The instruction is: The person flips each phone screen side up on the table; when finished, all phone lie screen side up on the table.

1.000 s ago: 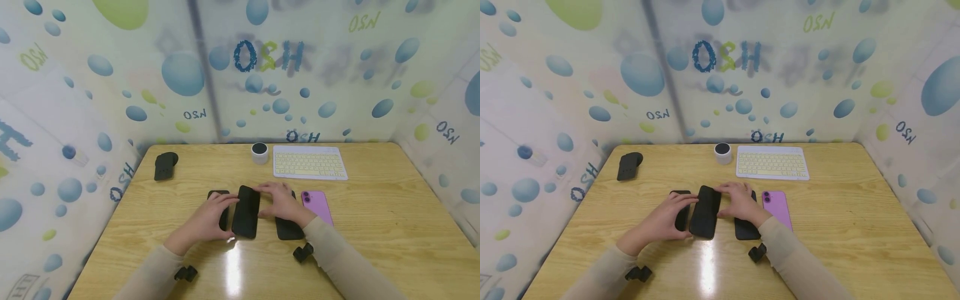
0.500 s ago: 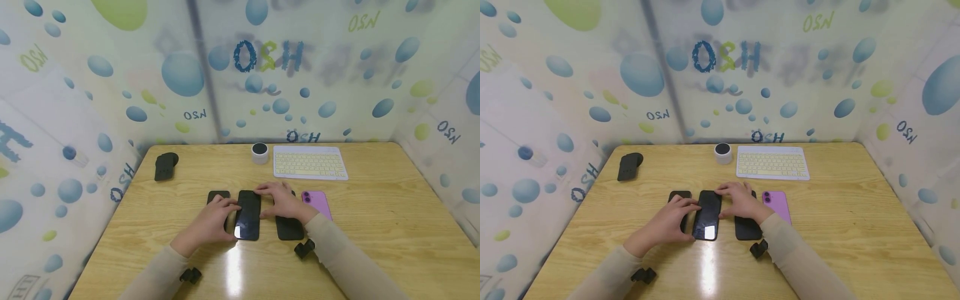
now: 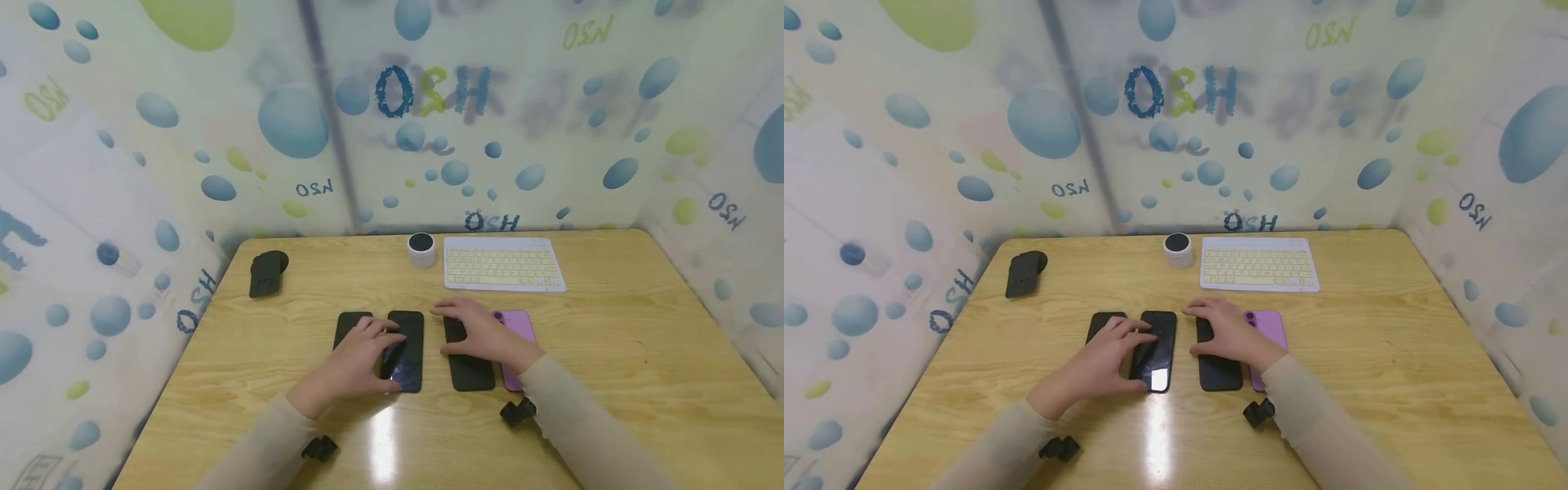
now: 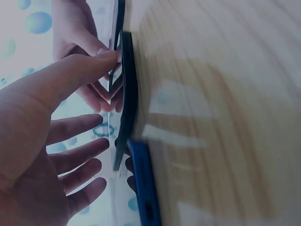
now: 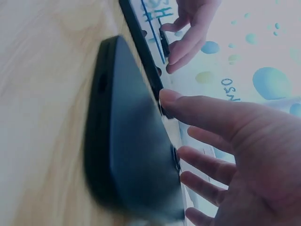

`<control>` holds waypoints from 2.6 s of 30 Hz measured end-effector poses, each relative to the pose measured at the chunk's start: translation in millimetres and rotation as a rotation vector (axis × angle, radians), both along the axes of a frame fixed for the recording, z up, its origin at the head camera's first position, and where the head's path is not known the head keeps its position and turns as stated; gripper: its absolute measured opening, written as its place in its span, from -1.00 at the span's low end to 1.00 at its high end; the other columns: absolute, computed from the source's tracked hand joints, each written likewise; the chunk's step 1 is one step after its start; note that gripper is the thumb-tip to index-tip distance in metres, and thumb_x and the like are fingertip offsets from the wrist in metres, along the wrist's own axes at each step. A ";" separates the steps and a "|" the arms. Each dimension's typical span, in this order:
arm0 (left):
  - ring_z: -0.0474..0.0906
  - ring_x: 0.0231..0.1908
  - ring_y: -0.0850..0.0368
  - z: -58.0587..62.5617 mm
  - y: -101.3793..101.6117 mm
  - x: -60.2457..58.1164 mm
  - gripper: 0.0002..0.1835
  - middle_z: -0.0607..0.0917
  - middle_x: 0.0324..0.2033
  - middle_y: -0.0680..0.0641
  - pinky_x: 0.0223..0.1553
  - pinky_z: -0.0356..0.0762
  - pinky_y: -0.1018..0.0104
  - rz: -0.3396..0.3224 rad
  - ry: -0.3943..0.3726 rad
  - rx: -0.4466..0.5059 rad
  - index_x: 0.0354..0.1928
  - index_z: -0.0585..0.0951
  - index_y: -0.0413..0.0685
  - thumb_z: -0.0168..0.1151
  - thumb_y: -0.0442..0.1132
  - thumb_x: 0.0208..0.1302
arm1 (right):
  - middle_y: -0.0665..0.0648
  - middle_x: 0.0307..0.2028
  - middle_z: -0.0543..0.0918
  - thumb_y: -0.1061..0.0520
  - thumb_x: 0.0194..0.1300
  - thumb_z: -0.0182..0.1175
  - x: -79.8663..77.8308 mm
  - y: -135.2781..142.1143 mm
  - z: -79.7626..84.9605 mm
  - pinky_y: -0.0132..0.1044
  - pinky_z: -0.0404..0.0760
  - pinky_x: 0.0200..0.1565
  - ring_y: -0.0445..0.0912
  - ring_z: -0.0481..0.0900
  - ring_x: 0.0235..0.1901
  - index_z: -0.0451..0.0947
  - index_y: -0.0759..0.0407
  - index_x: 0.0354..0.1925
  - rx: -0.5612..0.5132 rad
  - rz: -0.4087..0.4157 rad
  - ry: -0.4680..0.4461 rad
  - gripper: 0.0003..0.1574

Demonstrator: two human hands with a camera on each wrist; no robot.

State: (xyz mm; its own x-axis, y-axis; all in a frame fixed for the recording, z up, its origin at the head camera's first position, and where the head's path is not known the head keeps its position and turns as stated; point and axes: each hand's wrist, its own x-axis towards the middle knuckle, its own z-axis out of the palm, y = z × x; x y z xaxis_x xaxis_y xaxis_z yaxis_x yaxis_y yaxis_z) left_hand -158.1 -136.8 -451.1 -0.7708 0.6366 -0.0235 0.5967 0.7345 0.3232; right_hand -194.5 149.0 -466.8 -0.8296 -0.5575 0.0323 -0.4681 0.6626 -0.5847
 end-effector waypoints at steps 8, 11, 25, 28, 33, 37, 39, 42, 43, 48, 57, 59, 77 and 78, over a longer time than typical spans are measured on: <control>0.33 0.32 0.04 -2.1 25.7 0.5 -0.24 0.49 0.38 0.04 0.39 0.36 0.02 -0.038 -0.013 0.022 0.35 0.57 0.06 0.49 0.21 0.16 | 0.27 0.36 0.51 0.02 0.25 0.48 8.7 27.9 -4.5 0.26 0.37 0.36 0.25 0.41 0.39 0.53 0.14 0.37 -0.026 -0.001 0.046 -0.23; 0.34 0.30 0.04 -4.6 33.7 0.8 -0.24 0.50 0.37 0.04 0.36 0.39 0.05 -0.047 -0.008 0.019 0.35 0.58 0.04 0.49 0.21 0.15 | 0.25 0.35 0.52 0.03 0.27 0.47 11.0 37.5 -4.8 0.27 0.37 0.36 0.25 0.42 0.38 0.54 0.16 0.36 -0.016 -0.009 0.062 -0.26; 0.33 0.29 0.04 -11.0 66.9 -0.8 -0.19 0.53 0.35 0.05 0.34 0.38 0.05 -0.058 0.014 -0.031 0.35 0.58 0.12 0.52 0.26 0.07 | 0.24 0.34 0.55 0.20 0.25 0.43 11.6 63.3 -3.5 0.40 0.20 0.28 0.31 0.36 0.38 0.58 0.20 0.31 0.029 -0.048 0.104 -0.34; 0.33 0.28 0.03 -10.4 72.2 -0.1 -0.17 0.54 0.34 0.04 0.33 0.38 0.04 -0.056 0.016 -0.036 0.35 0.58 0.10 0.54 0.26 0.05 | 0.25 0.34 0.56 0.25 0.22 0.41 10.3 63.5 -3.0 0.39 0.19 0.27 0.31 0.36 0.38 0.58 0.21 0.30 0.021 -0.046 0.089 -0.34; 0.33 0.27 0.02 -9.9 77.0 1.1 -0.13 0.53 0.34 0.01 0.34 0.36 0.05 -0.041 0.018 -0.063 0.36 0.57 0.08 0.56 0.25 0.01 | 0.24 0.33 0.56 0.24 0.18 0.44 8.8 64.2 -3.1 0.40 0.20 0.24 0.31 0.38 0.37 0.59 0.23 0.29 0.031 -0.025 0.081 -0.32; 0.32 0.26 0.04 -8.5 80.6 1.9 -0.10 0.52 0.36 -0.01 0.36 0.34 0.10 -0.032 0.020 -0.080 0.37 0.57 0.05 0.57 0.28 -0.02 | 0.25 0.34 0.55 0.24 0.18 0.46 8.9 64.6 -3.2 0.38 0.21 0.23 0.30 0.38 0.38 0.59 0.24 0.29 0.033 -0.024 0.069 -0.31; 0.32 0.26 0.04 -8.1 82.9 2.5 -0.07 0.52 0.37 -0.02 0.36 0.32 0.12 -0.028 0.029 -0.094 0.36 0.57 0.04 0.56 0.31 -0.04 | 0.26 0.34 0.55 0.24 0.19 0.46 9.5 64.6 -2.6 0.37 0.22 0.23 0.30 0.39 0.38 0.59 0.26 0.29 0.034 -0.028 0.064 -0.31; 0.32 0.26 0.04 -7.8 85.7 3.5 -0.04 0.52 0.37 -0.03 0.37 0.32 0.14 -0.017 0.038 -0.111 0.36 0.58 0.02 0.55 0.36 -0.05 | 0.26 0.33 0.55 0.21 0.18 0.48 10.6 64.3 -1.8 0.36 0.22 0.23 0.30 0.39 0.37 0.59 0.28 0.29 0.030 -0.043 0.057 -0.30; 0.32 0.25 0.05 -8.0 86.2 3.4 -0.04 0.53 0.37 -0.02 0.36 0.32 0.15 -0.012 0.041 -0.116 0.36 0.58 0.02 0.55 0.37 -0.06 | 0.26 0.32 0.56 0.20 0.17 0.49 10.8 64.1 -2.1 0.36 0.21 0.24 0.30 0.39 0.37 0.59 0.29 0.28 0.028 -0.048 0.060 -0.30; 0.34 0.20 0.08 -6.9 87.3 2.7 -0.06 0.56 0.34 0.01 0.32 0.34 0.19 0.014 0.049 -0.118 0.34 0.61 0.06 0.56 0.36 -0.08 | 0.26 0.28 0.59 0.20 0.11 0.52 11.9 63.4 -5.6 0.36 0.20 0.24 0.30 0.41 0.35 0.62 0.31 0.24 0.007 -0.078 0.069 -0.29; 0.35 0.17 0.09 -6.2 86.8 2.6 -0.06 0.58 0.33 0.03 0.28 0.37 0.21 0.019 0.054 -0.127 0.32 0.63 0.08 0.59 0.36 -0.12 | 0.32 0.23 0.63 0.22 0.00 0.56 12.5 59.6 -5.7 0.34 0.26 0.26 0.34 0.47 0.28 0.63 0.32 0.22 -0.016 -0.129 0.072 -0.23; 0.35 0.17 0.09 -6.4 86.2 2.7 -0.07 0.58 0.33 0.03 0.28 0.37 0.21 0.017 0.057 -0.134 0.32 0.62 0.08 0.58 0.35 -0.12 | 0.32 0.23 0.63 0.21 0.00 0.56 12.9 59.3 -4.9 0.34 0.27 0.26 0.34 0.47 0.28 0.63 0.30 0.22 -0.017 -0.133 0.069 -0.24; 0.38 0.15 0.10 -4.8 83.6 2.9 -0.11 0.57 0.33 0.05 0.22 0.44 0.21 -0.023 0.035 -0.066 0.33 0.61 0.16 0.61 0.30 -0.09 | 0.25 0.16 0.68 0.23 0.01 0.61 12.8 65.1 -1.4 0.22 0.50 0.23 0.24 0.59 0.18 0.68 0.22 0.17 -0.136 -0.167 0.083 -0.30; 0.38 0.14 0.11 -4.9 83.9 2.7 -0.11 0.58 0.32 0.05 0.21 0.45 0.22 -0.030 0.037 -0.058 0.33 0.61 0.17 0.61 0.30 -0.09 | 0.26 0.16 0.68 0.23 0.01 0.61 13.1 65.6 -0.3 0.22 0.50 0.23 0.23 0.59 0.18 0.68 0.21 0.17 -0.148 -0.165 0.081 -0.30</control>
